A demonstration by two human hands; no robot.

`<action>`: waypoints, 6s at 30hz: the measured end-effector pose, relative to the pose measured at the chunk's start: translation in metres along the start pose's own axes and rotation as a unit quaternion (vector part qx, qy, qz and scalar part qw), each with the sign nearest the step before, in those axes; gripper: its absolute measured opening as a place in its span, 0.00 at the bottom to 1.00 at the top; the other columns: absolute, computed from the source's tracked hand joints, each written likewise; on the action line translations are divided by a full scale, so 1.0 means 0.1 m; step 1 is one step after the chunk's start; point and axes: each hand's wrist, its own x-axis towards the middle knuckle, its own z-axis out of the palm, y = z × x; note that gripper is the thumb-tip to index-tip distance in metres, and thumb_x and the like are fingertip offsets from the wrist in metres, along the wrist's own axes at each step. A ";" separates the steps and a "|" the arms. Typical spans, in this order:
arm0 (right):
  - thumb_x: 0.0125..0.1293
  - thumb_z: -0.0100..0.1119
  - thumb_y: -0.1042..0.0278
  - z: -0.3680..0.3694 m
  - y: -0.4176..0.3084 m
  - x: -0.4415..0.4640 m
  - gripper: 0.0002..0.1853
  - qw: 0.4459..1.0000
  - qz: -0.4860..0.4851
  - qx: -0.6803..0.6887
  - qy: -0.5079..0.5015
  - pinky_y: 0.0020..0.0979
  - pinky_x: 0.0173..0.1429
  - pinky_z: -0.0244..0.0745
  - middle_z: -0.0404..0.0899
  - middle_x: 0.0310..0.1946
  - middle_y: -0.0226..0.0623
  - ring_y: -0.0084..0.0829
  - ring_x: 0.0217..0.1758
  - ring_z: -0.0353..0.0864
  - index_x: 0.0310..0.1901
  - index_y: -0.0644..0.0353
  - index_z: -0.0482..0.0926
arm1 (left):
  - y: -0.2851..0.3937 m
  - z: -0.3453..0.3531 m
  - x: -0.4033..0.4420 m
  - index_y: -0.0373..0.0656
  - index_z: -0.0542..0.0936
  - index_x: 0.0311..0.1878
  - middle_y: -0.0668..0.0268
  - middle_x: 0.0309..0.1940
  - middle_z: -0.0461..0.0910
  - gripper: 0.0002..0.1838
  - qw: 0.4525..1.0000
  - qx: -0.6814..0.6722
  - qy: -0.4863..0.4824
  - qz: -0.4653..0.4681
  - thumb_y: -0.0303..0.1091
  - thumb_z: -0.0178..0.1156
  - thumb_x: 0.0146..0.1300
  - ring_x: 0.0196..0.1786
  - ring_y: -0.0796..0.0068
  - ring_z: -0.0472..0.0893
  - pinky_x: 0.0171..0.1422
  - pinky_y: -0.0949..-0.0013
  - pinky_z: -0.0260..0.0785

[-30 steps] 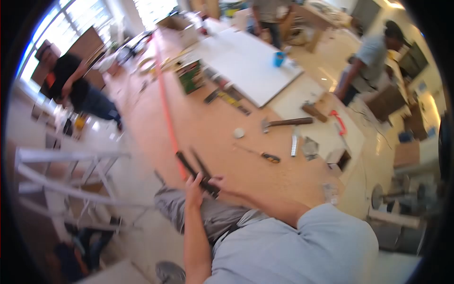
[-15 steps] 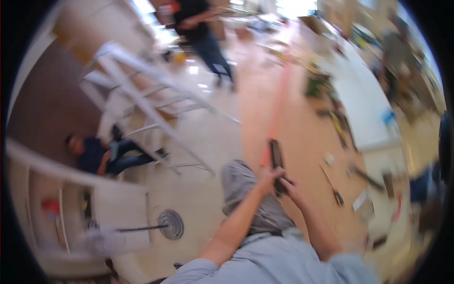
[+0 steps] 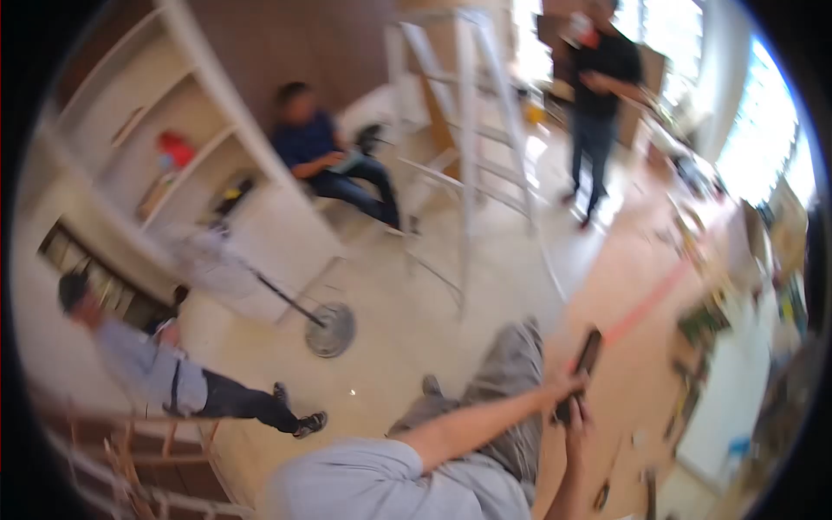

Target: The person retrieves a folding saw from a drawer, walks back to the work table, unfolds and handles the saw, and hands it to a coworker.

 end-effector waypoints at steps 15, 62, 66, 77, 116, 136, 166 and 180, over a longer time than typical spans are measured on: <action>0.73 0.65 0.68 0.21 -0.51 -0.19 0.08 0.928 -0.166 -0.329 0.062 0.50 0.46 0.82 0.86 0.40 0.51 0.55 0.42 0.87 0.47 0.62 0.86 | 0.12 0.08 0.00 0.49 0.73 0.35 0.62 0.25 0.76 0.32 0.957 -0.275 -0.008 -0.093 0.70 0.45 0.82 0.30 0.64 0.79 0.41 0.61 0.78; 0.68 0.69 0.62 0.14 -0.35 0.05 0.13 0.952 -0.010 -0.283 0.114 0.46 0.50 0.83 0.91 0.39 0.51 0.50 0.42 0.92 0.47 0.61 0.90 | -0.11 -0.02 0.16 0.43 0.79 0.37 0.62 0.31 0.80 0.23 0.964 -0.210 -0.037 -0.159 0.55 0.65 0.78 0.36 0.64 0.83 0.46 0.59 0.79; 0.68 0.71 0.59 0.12 -0.24 0.08 0.15 0.950 -0.028 -0.293 0.104 0.44 0.47 0.83 0.91 0.38 0.51 0.46 0.40 0.92 0.47 0.62 0.90 | -0.07 -0.01 0.13 0.42 0.79 0.41 0.61 0.32 0.81 0.22 0.965 -0.201 -0.045 -0.161 0.53 0.65 0.78 0.37 0.64 0.84 0.46 0.59 0.80; 0.68 0.70 0.57 0.08 -0.16 0.11 0.16 0.961 0.018 -0.261 0.091 0.42 0.50 0.84 0.91 0.42 0.52 0.45 0.43 0.93 0.46 0.63 0.90 | -0.11 -0.02 0.14 0.43 0.79 0.45 0.61 0.34 0.82 0.18 0.969 -0.193 -0.025 -0.153 0.50 0.66 0.78 0.37 0.65 0.85 0.44 0.61 0.80; 0.76 0.69 0.62 -0.46 -0.59 0.31 0.13 0.981 0.036 0.141 0.131 0.29 0.43 0.83 0.91 0.39 0.35 0.24 0.37 0.88 0.52 0.64 0.88 | 0.48 -0.10 -0.14 0.44 0.82 0.52 0.63 0.42 0.88 0.08 0.985 -0.165 0.044 -0.029 0.38 0.62 0.81 0.43 0.66 0.89 0.49 0.60 0.84; 0.73 0.69 0.75 0.06 -2.75 0.57 0.07 0.911 -0.168 0.374 0.049 0.29 0.40 0.92 0.91 0.41 0.45 0.28 0.36 0.92 0.48 0.66 0.84 | 2.69 0.32 -0.75 0.40 0.80 0.56 0.58 0.51 0.87 0.12 0.914 -0.233 0.089 0.319 0.35 0.66 0.79 0.47 0.71 0.89 0.51 0.69 0.88; 0.69 0.75 0.73 0.53 -3.58 0.27 0.12 0.915 -0.241 0.323 0.000 0.28 0.39 0.85 0.91 0.40 0.44 0.30 0.37 0.92 0.49 0.69 0.84 | 3.27 0.95 -0.85 0.38 0.74 0.60 0.57 0.50 0.87 0.23 0.890 -0.186 -0.013 0.417 0.18 0.72 0.66 0.55 0.69 0.86 0.70 0.61 0.74; 0.74 0.71 0.63 0.25 -3.68 0.27 0.16 0.917 -0.265 0.296 0.021 0.30 0.42 0.87 0.91 0.44 0.47 0.34 0.41 0.93 0.51 0.71 0.85 | 3.35 0.96 -0.90 0.44 0.72 0.56 0.46 0.53 0.87 0.19 0.899 -0.227 -0.014 0.375 0.17 0.68 0.69 0.59 0.56 0.88 0.67 0.57 0.83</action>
